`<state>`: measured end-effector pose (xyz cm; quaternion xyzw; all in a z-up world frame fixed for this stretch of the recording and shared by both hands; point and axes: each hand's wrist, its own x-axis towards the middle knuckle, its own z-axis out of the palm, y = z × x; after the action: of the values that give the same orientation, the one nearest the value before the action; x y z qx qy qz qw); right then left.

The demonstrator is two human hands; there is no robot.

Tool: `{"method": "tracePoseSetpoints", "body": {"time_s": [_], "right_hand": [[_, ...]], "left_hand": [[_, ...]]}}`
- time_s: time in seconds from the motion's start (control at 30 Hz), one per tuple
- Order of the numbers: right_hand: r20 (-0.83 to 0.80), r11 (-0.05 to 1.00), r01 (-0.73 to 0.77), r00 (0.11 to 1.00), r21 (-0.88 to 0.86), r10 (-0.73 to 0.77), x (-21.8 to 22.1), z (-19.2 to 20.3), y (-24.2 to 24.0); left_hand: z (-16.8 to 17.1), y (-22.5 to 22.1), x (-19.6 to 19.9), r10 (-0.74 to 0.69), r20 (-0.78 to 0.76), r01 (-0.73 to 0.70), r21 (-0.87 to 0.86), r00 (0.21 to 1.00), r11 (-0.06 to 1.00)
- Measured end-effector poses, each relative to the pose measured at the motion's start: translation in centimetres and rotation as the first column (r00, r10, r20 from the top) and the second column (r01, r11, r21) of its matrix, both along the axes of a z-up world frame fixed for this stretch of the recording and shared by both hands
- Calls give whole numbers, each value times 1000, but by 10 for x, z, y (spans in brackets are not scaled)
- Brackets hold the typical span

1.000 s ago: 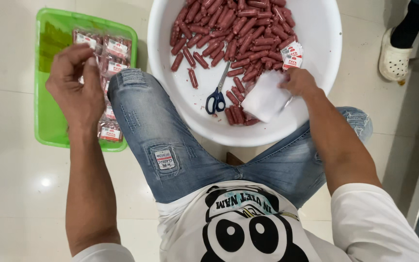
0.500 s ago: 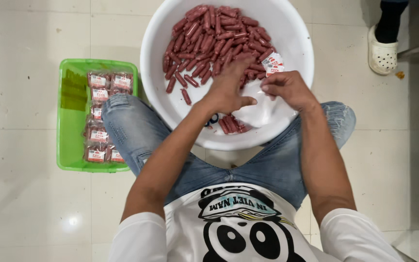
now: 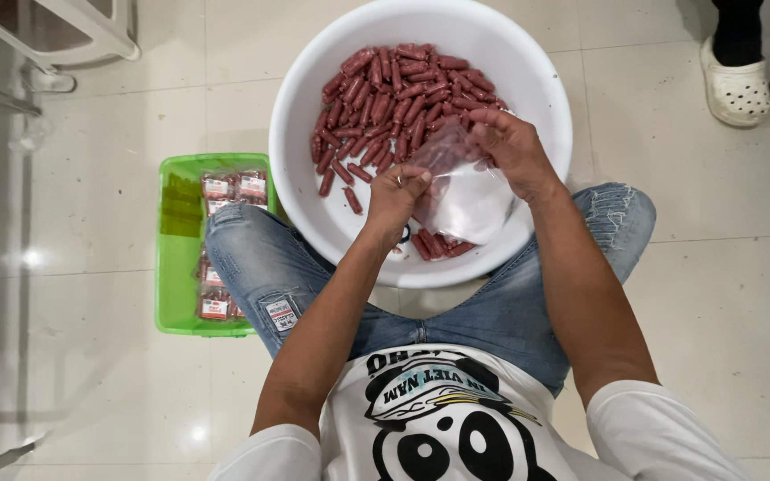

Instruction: The person picks up sausages from a large white basin by hand, places them into small plastic bags, and then puts the bags into a green tray.

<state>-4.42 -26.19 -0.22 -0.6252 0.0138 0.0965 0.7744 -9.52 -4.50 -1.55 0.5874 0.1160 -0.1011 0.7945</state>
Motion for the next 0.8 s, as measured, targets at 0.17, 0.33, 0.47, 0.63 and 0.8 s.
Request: {"method": "tracePoseSetpoints", "body": {"time_s": [0.17, 0.33, 0.47, 0.63, 0.8], "right_hand": [[231, 955, -179, 944, -237, 234, -11, 24, 17], [-35, 876, -360, 929, -321, 368, -15, 13, 25], [55, 949, -213, 971, -232, 231, -10, 16, 22], [176, 982, -134, 972, -135, 157, -1, -6, 40], [681, 804, 379, 731, -458, 43, -20, -22, 83]], "left_hand": [[11, 5, -7, -221, 53, 202, 237, 974, 950], [27, 15, -3, -266, 81, 198, 472, 961, 859], [30, 18, 8, 43, 150, -87, 296, 988, 951], [38, 2, 8, 104, 183, -150, 256, 978, 955], [-40, -26, 53, 418, -102, -425, -51, 903, 904]]}}
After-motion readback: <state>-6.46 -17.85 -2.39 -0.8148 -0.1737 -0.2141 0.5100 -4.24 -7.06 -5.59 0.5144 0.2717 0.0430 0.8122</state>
